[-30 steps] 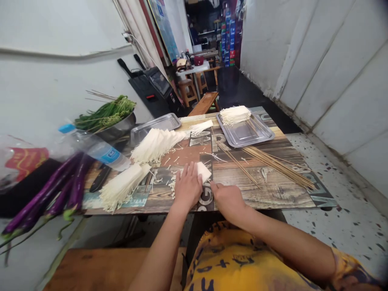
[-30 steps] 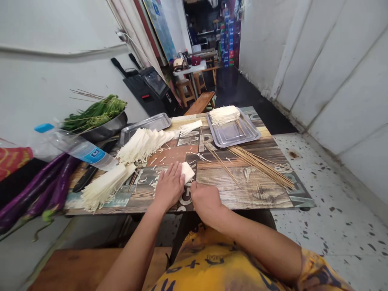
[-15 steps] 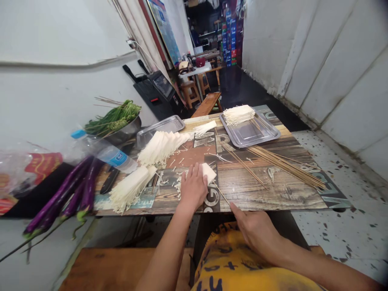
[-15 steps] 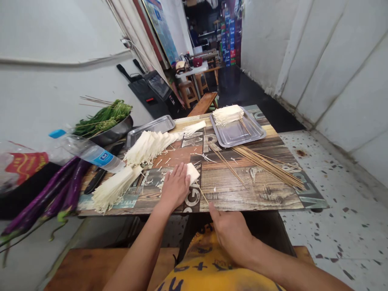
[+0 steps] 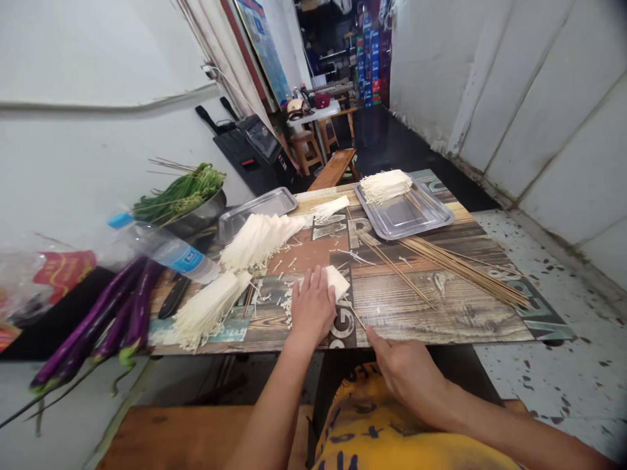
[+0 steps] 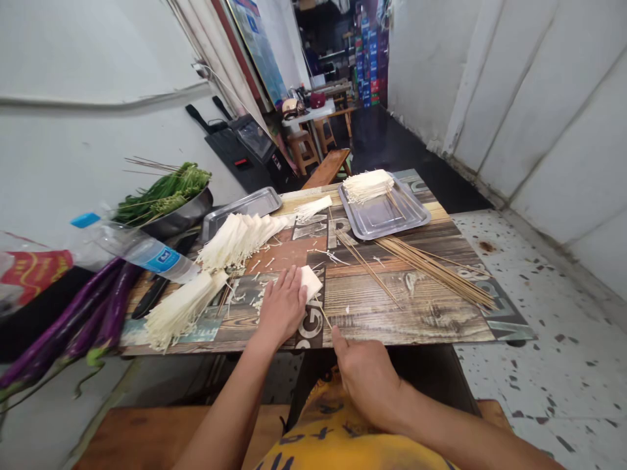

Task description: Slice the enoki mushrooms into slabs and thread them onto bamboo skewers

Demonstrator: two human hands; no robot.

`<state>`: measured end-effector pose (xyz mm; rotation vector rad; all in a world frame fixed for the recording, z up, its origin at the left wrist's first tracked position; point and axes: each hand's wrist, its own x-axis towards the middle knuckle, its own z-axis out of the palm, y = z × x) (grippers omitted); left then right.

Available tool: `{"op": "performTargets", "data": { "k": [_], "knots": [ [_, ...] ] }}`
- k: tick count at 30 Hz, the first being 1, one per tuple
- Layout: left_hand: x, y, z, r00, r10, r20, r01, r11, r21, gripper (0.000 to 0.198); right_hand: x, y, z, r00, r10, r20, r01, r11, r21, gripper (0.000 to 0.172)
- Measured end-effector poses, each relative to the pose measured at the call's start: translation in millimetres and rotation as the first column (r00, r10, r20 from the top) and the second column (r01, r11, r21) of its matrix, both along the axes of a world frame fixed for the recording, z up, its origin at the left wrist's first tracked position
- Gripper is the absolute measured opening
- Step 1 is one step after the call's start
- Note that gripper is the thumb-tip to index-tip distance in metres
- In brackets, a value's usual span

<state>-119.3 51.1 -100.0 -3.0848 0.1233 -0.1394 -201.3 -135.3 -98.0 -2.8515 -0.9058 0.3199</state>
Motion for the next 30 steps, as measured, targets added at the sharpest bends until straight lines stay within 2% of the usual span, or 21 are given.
{"op": "performTargets", "data": {
  "k": [4, 10, 13, 20, 23, 25, 27, 28, 30],
  "knots": [
    [0, 1, 0.4, 1.0, -0.006, 0.001, 0.006, 1.0, -0.005, 0.052, 1, 4, 2.3, 1.0, -0.007, 0.027, 0.008, 1.0, -0.015, 0.056],
    [0, 2, -1.2, 1.0, -0.017, 0.012, 0.017, 1.0, -0.007, 0.052, 0, 18, 5.2, 0.974, -0.055, 0.219, 0.062, 0.998, -0.024, 0.05],
    [0, 2, -0.6, 1.0, -0.016, 0.009, 0.016, 1.0, -0.016, 0.052, 1, 24, 5.7, 0.964, -0.059, 0.259, 0.068, 0.997, -0.027, 0.048],
    [1, 2, 0.1, 1.0, -0.02, 0.016, 0.021, 0.999, -0.046, 0.052, 10, 36, 15.1, 0.978, -0.067, 0.198, 0.076, 0.996, -0.039, 0.045],
    [1, 1, -1.7, 0.999, -0.021, 0.034, 0.023, 0.998, -0.062, 0.051, 16, 38, 17.7, 0.983, -0.119, 0.139, 0.121, 0.993, -0.002, 0.045],
    [3, 2, -3.2, 0.999, -0.022, 0.039, 0.025, 0.996, -0.086, 0.051, 23, 36, 17.9, 0.982, -0.178, 0.062, 0.174, 0.983, 0.06, 0.039],
    [4, 4, -3.3, 0.999, -0.018, 0.034, 0.022, 0.991, -0.133, 0.05, 31, 31, 18.4, 0.971, -0.235, -0.045, 0.239, 0.947, 0.213, 0.03],
    [5, 5, -1.9, 0.999, -0.016, 0.033, 0.021, 0.985, -0.169, 0.05, 37, 28, 19.5, 0.962, -0.248, -0.116, 0.273, 0.906, 0.323, 0.026],
    [4, 8, 5.3, 0.998, -0.016, 0.062, 0.032, 0.963, -0.266, 0.05, 46, 22, 25.1, 0.939, -0.222, -0.263, 0.335, 0.765, 0.55, 0.026]
  ]
}}
